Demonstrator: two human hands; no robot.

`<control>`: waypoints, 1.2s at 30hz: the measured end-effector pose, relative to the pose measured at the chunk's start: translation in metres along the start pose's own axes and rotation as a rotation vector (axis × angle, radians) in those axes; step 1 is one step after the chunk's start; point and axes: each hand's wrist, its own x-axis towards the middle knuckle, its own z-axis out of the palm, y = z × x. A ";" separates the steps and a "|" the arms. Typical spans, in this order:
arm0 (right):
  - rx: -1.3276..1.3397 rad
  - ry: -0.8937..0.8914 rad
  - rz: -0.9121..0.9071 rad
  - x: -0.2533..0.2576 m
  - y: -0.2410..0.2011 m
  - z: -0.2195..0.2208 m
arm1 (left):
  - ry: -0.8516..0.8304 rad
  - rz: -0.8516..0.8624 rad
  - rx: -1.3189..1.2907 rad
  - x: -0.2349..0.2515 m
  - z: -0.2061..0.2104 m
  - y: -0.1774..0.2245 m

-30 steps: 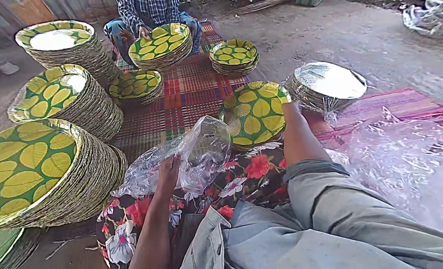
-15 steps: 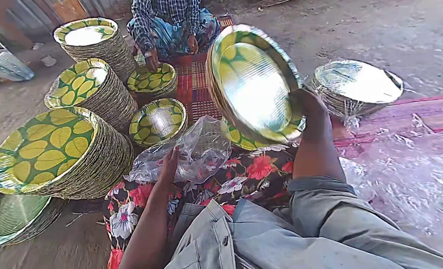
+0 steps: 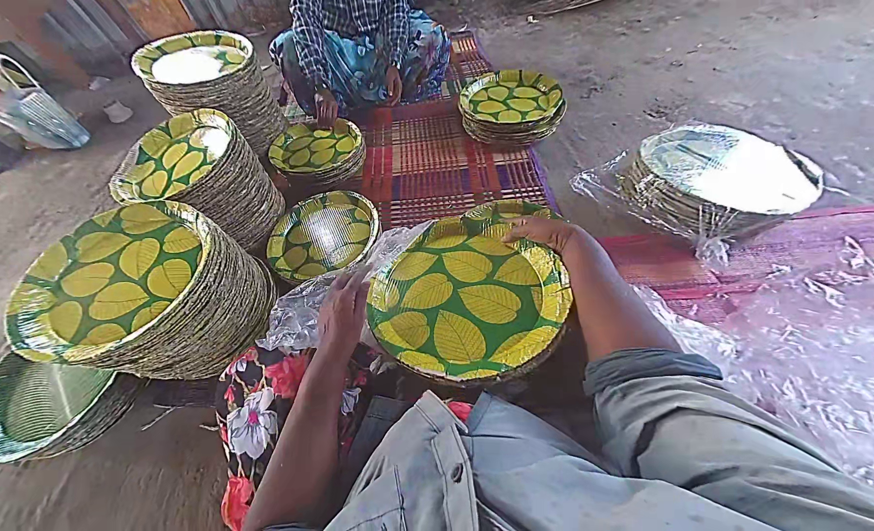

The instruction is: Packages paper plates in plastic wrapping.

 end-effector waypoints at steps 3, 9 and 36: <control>0.060 0.061 -0.010 -0.007 0.001 -0.009 | -0.009 0.096 0.150 0.001 -0.007 0.019; 0.290 0.212 -0.095 -0.012 0.001 -0.017 | -0.062 -0.103 0.241 0.004 -0.015 0.037; 0.577 0.666 0.102 0.018 -0.027 0.142 | -0.114 0.425 -0.243 0.007 0.070 0.155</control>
